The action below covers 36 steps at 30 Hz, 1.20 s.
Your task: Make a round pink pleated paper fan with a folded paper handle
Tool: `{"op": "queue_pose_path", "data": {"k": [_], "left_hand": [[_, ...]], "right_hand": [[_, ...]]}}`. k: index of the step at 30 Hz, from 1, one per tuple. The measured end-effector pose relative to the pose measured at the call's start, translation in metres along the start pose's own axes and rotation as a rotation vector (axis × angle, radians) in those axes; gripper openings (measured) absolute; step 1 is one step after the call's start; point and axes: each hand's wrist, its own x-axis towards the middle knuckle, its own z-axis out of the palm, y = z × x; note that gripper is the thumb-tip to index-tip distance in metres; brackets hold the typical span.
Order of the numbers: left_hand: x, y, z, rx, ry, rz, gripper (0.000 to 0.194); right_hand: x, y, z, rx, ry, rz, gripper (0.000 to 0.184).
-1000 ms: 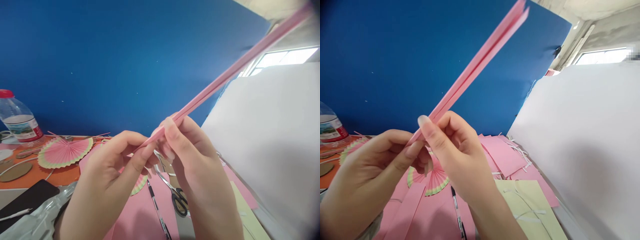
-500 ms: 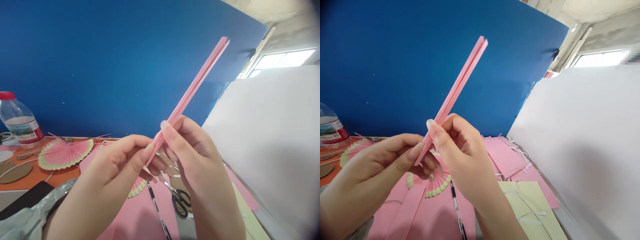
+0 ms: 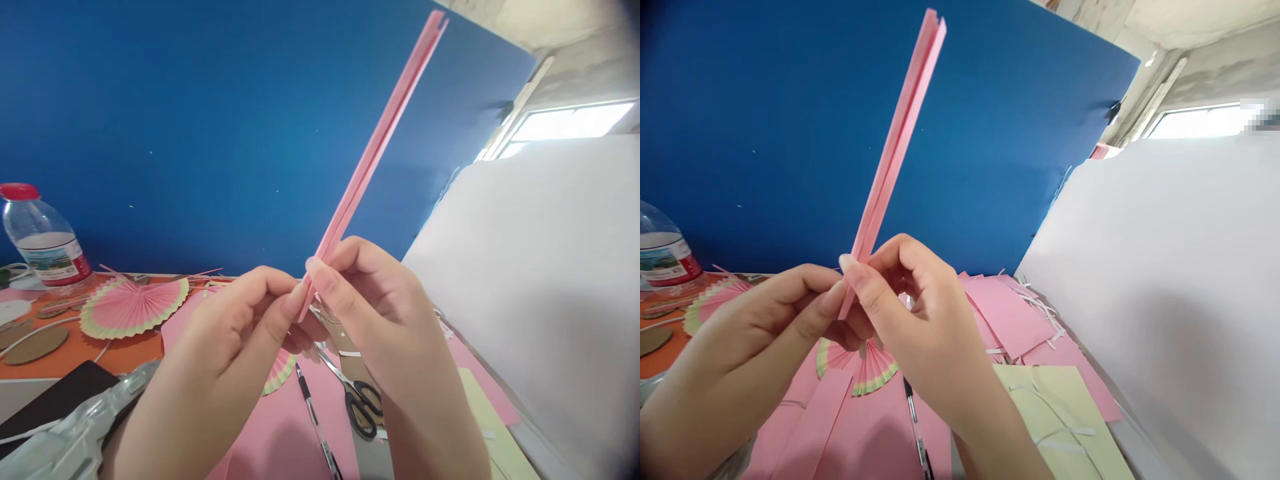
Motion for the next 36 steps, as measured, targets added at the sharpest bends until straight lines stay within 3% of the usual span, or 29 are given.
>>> {"op": "queue_pose_path", "data": {"k": [7,14,19,26,36], "left_hand": [[-0.0013,-0.0009,0.0035,-0.098,-0.057,-0.068,0.018],[0.0013,0.0021,0.003,-0.116,-0.054,-0.077,0.017],[0.0013,0.0007,0.0041,-0.216,-0.07,-0.076,0.023],[-0.0033,0.0011,0.0025,-0.018,-0.045,-0.071,0.015],[-0.0019,-0.0013,-0.0002,-0.064,-0.135,-0.019,0.016]], "right_hand": [[-0.0002,-0.0003,0.0014,-0.019,0.062,-0.002,0.03],[0.0002,-0.0011,-0.0013,0.03,-0.045,0.033,0.029],[0.0007,0.0022,0.0022,0.022,0.032,-0.029,0.031],[0.0008,0.0075,0.0033,0.188,-0.036,-0.006,0.029],[0.0031,0.0012,0.003,0.268,-0.066,0.037,0.032]]}}
